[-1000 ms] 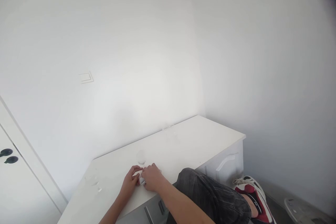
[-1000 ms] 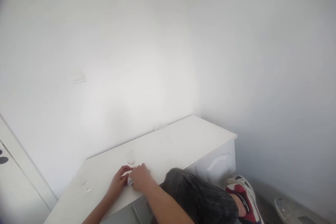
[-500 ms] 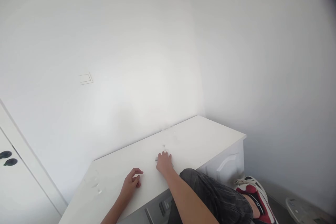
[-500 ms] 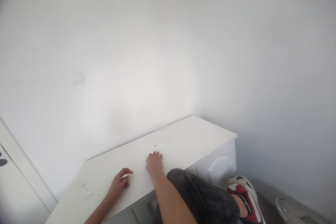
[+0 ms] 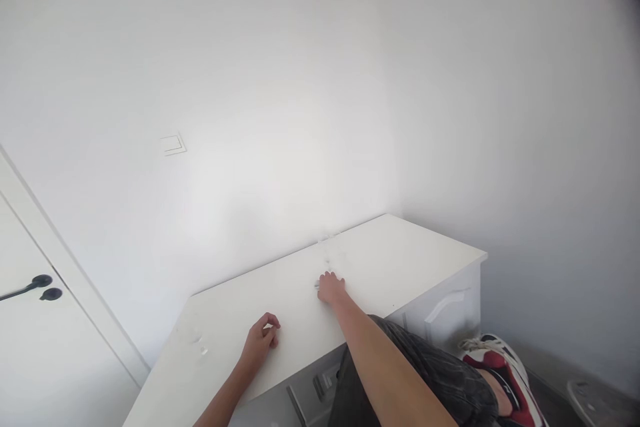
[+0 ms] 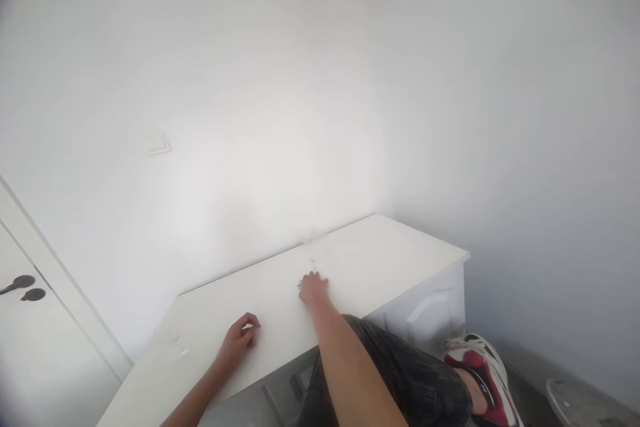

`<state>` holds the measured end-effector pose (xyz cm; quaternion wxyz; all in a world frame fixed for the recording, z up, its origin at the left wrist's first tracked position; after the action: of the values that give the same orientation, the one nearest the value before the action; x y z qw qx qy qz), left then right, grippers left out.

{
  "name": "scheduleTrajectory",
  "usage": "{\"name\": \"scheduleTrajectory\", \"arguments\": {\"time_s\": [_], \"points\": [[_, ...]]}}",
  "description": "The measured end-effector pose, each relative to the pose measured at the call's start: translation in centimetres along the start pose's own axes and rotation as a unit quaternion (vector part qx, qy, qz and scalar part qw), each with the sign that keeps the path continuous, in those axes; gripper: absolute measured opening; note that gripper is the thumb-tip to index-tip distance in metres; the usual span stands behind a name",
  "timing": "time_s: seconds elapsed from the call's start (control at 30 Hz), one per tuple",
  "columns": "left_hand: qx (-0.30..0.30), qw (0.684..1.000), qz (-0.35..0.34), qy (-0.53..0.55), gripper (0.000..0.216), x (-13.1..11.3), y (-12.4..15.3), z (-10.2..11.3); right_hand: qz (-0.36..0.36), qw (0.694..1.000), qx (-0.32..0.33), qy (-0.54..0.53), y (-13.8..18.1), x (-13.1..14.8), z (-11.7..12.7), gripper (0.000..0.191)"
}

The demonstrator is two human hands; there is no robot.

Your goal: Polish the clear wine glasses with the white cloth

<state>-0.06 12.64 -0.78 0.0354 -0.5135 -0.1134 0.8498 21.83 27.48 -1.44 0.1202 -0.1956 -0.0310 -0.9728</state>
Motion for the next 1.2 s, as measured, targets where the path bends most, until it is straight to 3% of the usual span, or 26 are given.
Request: {"name": "scheduleTrajectory", "arguments": {"time_s": [0.6, 0.9, 1.07, 1.2], "points": [[-0.004, 1.000, 0.018, -0.007, 0.006, 0.1, 0.1, -0.1, -0.039, 0.999, -0.017, 0.007, 0.2, -0.9, 0.4, 0.050], [-0.039, 0.998, 0.031, 0.034, 0.013, -0.5, 0.5, 0.6, -0.034, 0.999, -0.006, 0.009, 0.5, -0.9, 0.6, 0.052], [-0.143, 0.985, 0.067, 0.071, 0.019, -0.3, 2.3, 3.0, -0.017, 0.999, -0.027, 0.024, 1.8, 0.5, 1.6, 0.054], [-0.285, 0.944, 0.081, 0.147, 0.020, 0.6, 5.8, 6.1, 0.065, 0.993, -0.099, 0.018, 4.2, 4.7, 2.5, 0.036]]}}
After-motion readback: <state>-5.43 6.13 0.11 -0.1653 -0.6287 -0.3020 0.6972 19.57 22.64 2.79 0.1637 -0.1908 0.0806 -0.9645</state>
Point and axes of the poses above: each hand's wrist, its own y-axis away from the middle knuckle, its own z-axis out of the back of the hand, x = y × z, the point moved 9 cm from there along -y, towards the middle knuckle
